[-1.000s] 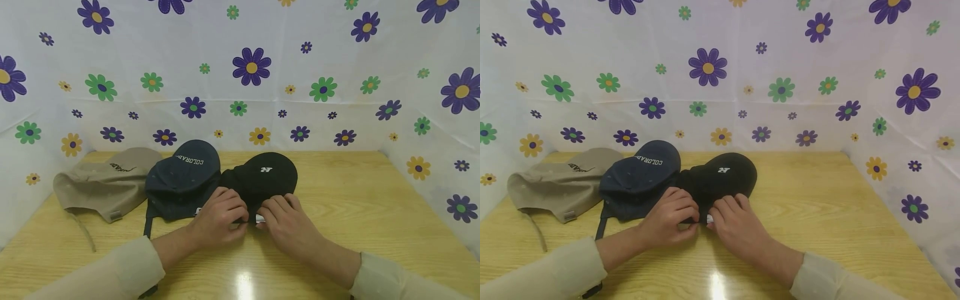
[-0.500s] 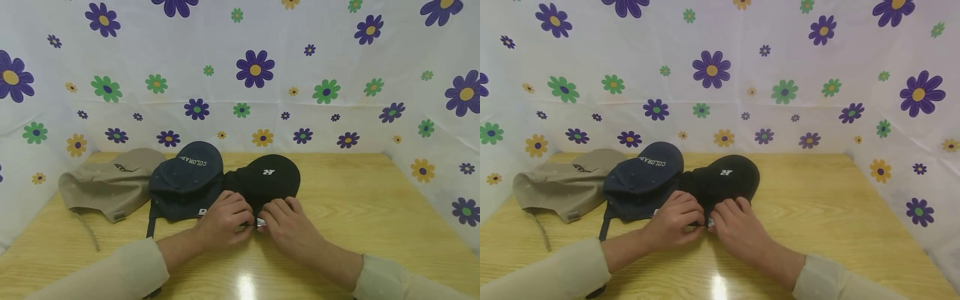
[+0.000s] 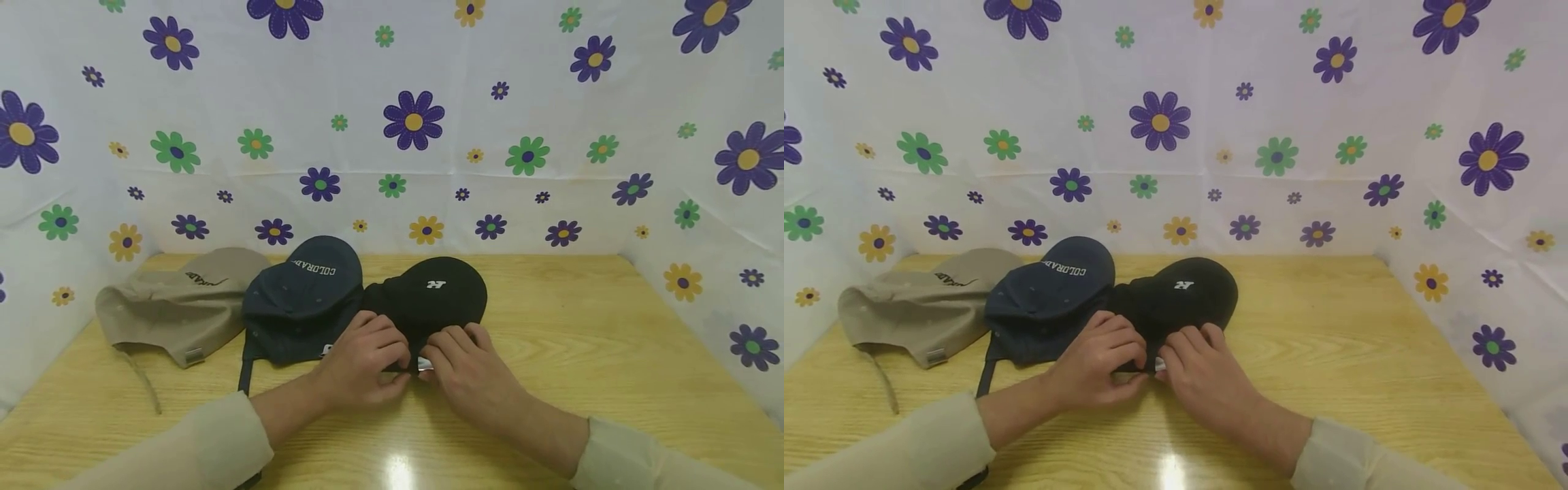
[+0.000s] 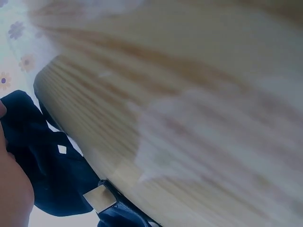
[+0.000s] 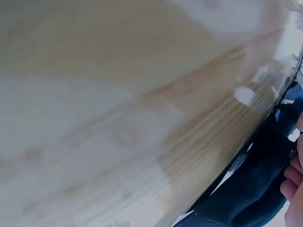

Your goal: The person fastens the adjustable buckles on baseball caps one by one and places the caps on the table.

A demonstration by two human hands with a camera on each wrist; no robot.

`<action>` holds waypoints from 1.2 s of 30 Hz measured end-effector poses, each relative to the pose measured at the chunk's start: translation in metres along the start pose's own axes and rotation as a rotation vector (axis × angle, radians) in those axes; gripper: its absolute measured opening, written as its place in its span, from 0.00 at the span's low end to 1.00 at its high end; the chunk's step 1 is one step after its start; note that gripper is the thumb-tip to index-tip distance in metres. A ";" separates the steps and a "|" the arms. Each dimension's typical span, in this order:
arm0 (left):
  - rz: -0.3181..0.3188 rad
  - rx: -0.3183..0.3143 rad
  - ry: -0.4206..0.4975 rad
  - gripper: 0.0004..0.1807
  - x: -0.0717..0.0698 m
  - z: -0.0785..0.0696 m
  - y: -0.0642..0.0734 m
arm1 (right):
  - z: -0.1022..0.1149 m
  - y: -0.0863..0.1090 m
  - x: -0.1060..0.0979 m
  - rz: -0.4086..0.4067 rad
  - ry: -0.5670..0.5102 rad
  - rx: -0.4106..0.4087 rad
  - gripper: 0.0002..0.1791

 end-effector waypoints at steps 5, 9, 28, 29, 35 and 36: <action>0.007 -0.024 -0.018 0.09 -0.001 0.001 0.001 | 0.000 0.001 0.001 -0.018 -0.003 0.001 0.14; 0.004 -0.018 -0.013 0.08 -0.001 0.001 0.001 | -0.001 0.001 0.001 -0.040 0.007 -0.005 0.14; -0.048 0.036 -0.037 0.08 -0.001 -0.004 -0.001 | 0.002 0.000 0.001 -0.074 -0.019 -0.025 0.14; -0.047 0.035 -0.033 0.08 -0.001 -0.004 -0.001 | 0.002 0.000 0.002 -0.072 -0.018 -0.025 0.14; -0.026 -0.004 -0.005 0.09 -0.001 -0.001 0.000 | 0.002 0.001 0.003 -0.047 -0.010 -0.013 0.13; -0.017 -0.010 -0.005 0.10 0.000 0.000 0.001 | 0.001 0.001 0.003 -0.043 -0.009 -0.012 0.13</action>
Point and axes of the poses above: each hand's wrist, its own y-axis away from the middle knuckle, its own x-axis out of the palm, z = x × y, the point moved 4 cm from there along -y, towards the middle knuckle, and after that the axes turned 12 degrees about x, right-handed, at the moved point
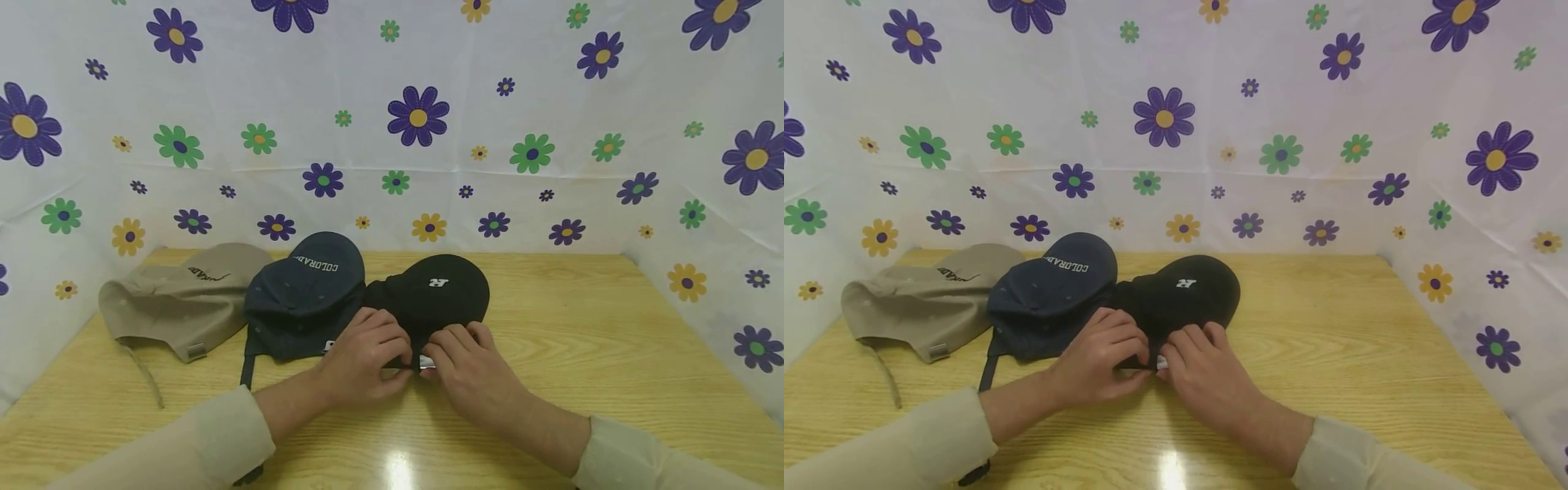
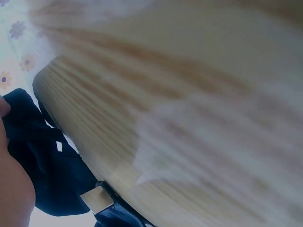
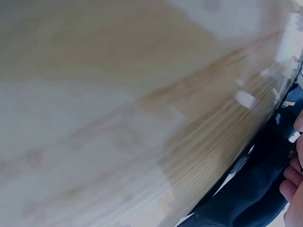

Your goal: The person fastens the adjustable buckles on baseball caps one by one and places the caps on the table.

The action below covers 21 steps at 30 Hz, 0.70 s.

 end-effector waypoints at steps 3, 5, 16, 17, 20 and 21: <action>0.032 -0.008 -0.010 0.10 0.001 0.001 0.001 | 0.000 0.000 0.000 0.010 0.003 0.003 0.14; 0.045 -0.008 -0.023 0.10 0.001 0.001 0.002 | -0.001 0.000 0.000 0.012 0.001 0.005 0.14; 0.004 0.013 -0.027 0.07 0.000 0.000 0.001 | -0.001 0.000 0.001 0.048 -0.003 0.018 0.15; 0.002 0.015 -0.028 0.07 0.000 0.000 0.001 | -0.001 0.000 0.001 0.052 -0.003 0.019 0.15; -0.004 0.018 -0.027 0.07 0.000 -0.001 0.001 | -0.001 0.000 0.000 0.040 -0.011 0.015 0.14; -0.007 0.022 -0.028 0.07 0.000 -0.002 0.000 | -0.001 0.000 0.000 0.034 -0.013 0.011 0.14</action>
Point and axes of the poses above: each hand's wrist, its own y-axis away from the middle knuckle, its own x-axis out of the palm, z = x × y, the point moved 4 cm from there along -y, towards the middle knuckle, and after that the axes turned 12 degrees about x, right-handed, at the moved point
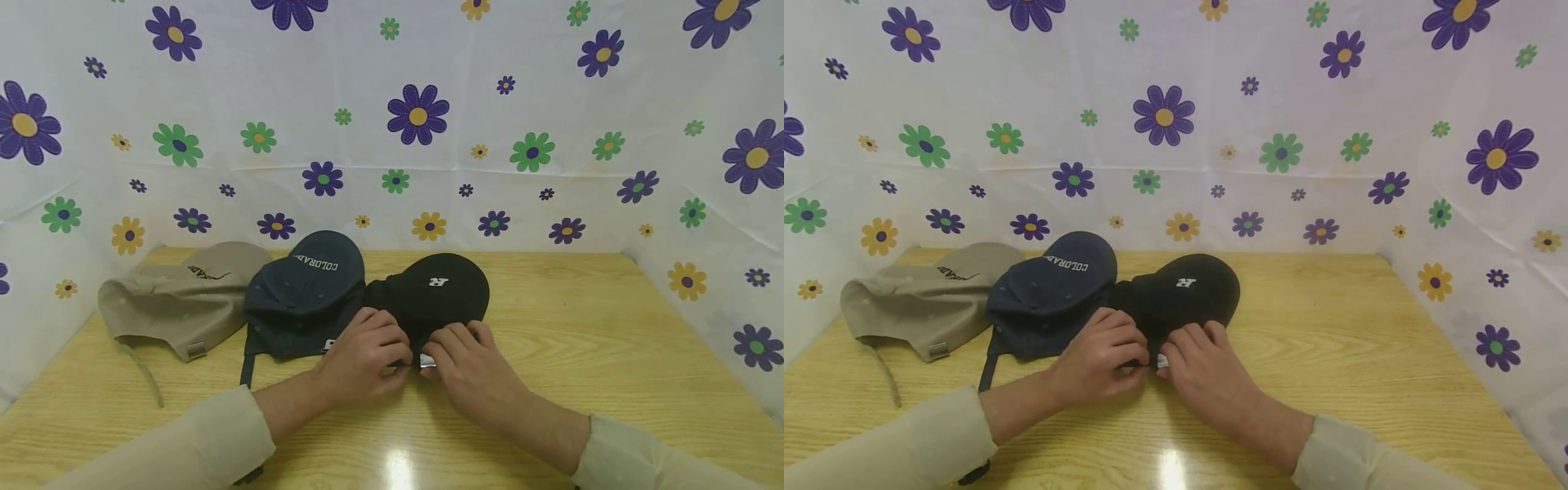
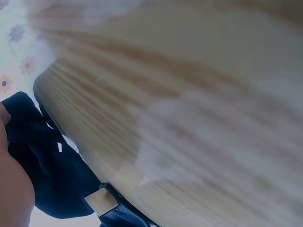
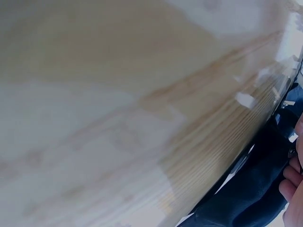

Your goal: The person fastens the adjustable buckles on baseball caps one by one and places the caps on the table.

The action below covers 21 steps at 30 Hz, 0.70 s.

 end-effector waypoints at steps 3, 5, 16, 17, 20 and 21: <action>-0.012 0.015 0.000 0.08 0.000 -0.001 -0.001 | 0.000 0.000 0.000 -0.021 -0.001 -0.014 0.13; -0.020 0.027 -0.003 0.08 -0.001 -0.002 -0.001 | 0.001 0.000 0.000 -0.028 0.000 -0.022 0.13; 0.000 0.008 0.057 0.09 0.001 -0.001 -0.001 | 0.002 0.001 0.003 -0.011 0.005 -0.025 0.16; 0.009 -0.003 0.057 0.09 0.001 0.000 -0.001 | 0.002 0.001 0.003 -0.008 0.004 -0.021 0.15; 0.043 -0.044 0.051 0.10 0.001 0.001 0.000 | 0.001 0.001 0.002 0.005 0.006 -0.007 0.13; 0.055 -0.056 0.048 0.10 0.001 0.002 0.000 | 0.001 0.000 0.002 0.008 0.006 -0.003 0.13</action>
Point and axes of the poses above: each hand's wrist, its own y-axis away from the middle knuckle, its own x-axis out of the palm, z = x × y, the point moved 4 cm from there along -y, towards the middle knuckle, and after that the axes turned 12 degrees about x, right-handed, at the moved point
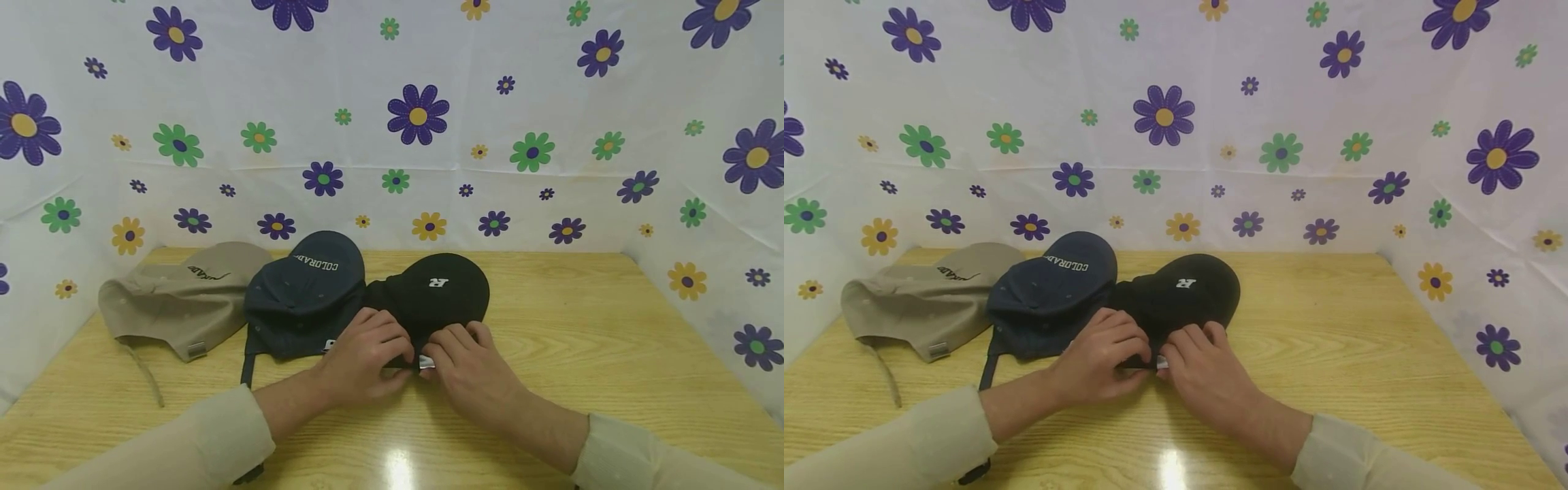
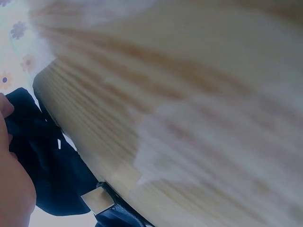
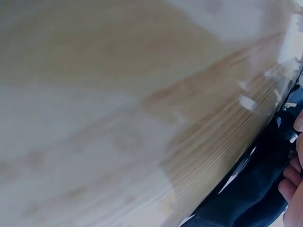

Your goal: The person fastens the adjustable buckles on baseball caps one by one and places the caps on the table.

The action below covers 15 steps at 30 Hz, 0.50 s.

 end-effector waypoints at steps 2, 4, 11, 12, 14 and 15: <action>0.020 -0.017 -0.010 0.09 0.000 0.001 0.001 | 0.000 0.000 0.000 0.000 0.000 0.004 0.13; 0.033 -0.025 -0.018 0.09 0.000 0.002 0.002 | 0.000 -0.001 -0.001 0.000 0.000 0.006 0.14; -0.003 0.024 -0.041 0.08 0.000 0.002 0.002 | -0.001 -0.001 0.000 0.016 0.000 0.015 0.14; -0.009 0.029 -0.041 0.07 0.000 0.002 0.002 | -0.001 -0.001 0.000 0.019 -0.001 0.017 0.14; -0.020 0.038 -0.041 0.07 0.000 0.002 0.002 | -0.001 -0.001 0.000 0.023 -0.003 0.020 0.14; -0.023 0.041 -0.040 0.07 0.000 0.002 0.001 | -0.001 -0.001 0.000 0.024 -0.003 0.021 0.14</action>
Point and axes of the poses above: each hand's wrist, its own y-axis away from the middle knuckle, its own x-axis out of the palm, z = x × y, the point moved 4 cm from there along -y, towards the middle knuckle, and after that the axes turned 12 degrees about x, right-handed, at the moved point
